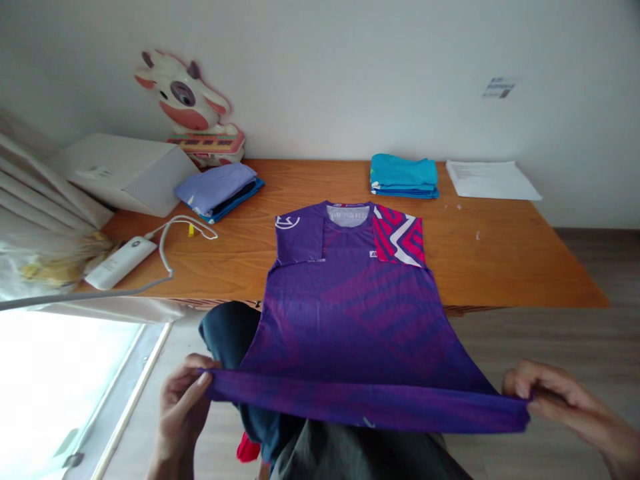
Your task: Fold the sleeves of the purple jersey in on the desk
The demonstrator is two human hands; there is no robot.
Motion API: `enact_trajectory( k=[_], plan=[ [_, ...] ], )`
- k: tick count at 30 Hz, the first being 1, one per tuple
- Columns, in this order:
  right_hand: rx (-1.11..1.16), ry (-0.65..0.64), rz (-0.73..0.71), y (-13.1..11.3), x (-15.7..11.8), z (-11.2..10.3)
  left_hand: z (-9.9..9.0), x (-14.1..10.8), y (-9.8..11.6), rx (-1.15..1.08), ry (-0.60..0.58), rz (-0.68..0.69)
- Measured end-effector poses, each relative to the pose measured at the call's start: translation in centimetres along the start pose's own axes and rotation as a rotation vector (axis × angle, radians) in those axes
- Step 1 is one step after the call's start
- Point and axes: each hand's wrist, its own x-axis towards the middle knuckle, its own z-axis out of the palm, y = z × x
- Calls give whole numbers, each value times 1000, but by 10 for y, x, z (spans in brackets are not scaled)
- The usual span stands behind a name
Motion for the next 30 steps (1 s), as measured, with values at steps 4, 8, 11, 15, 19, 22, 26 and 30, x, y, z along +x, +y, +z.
enact_trajectory(
  k=[4,8,11,15,19,22,26,30],
  plan=[
    [70,175,-45,-5,52,22,30,46,-23,89,21,62],
    [15,156,-21,-14,100,37,70,97,-22,170,-51,148],
    [66,185,-148,-29,139,28,98,144,-5,162,-121,198],
    [255,413,-362,-70,230,17,146,234,10,106,-149,269],
    [207,464,-393,-109,339,23,199,328,-2,166,-157,325],
    [67,504,-418,-120,398,33,224,374,-20,313,-157,338],
    [-29,557,-397,-114,430,44,229,397,-40,402,-127,361],
    [-94,579,-384,-100,434,49,222,396,-51,440,-107,450]
  ],
)
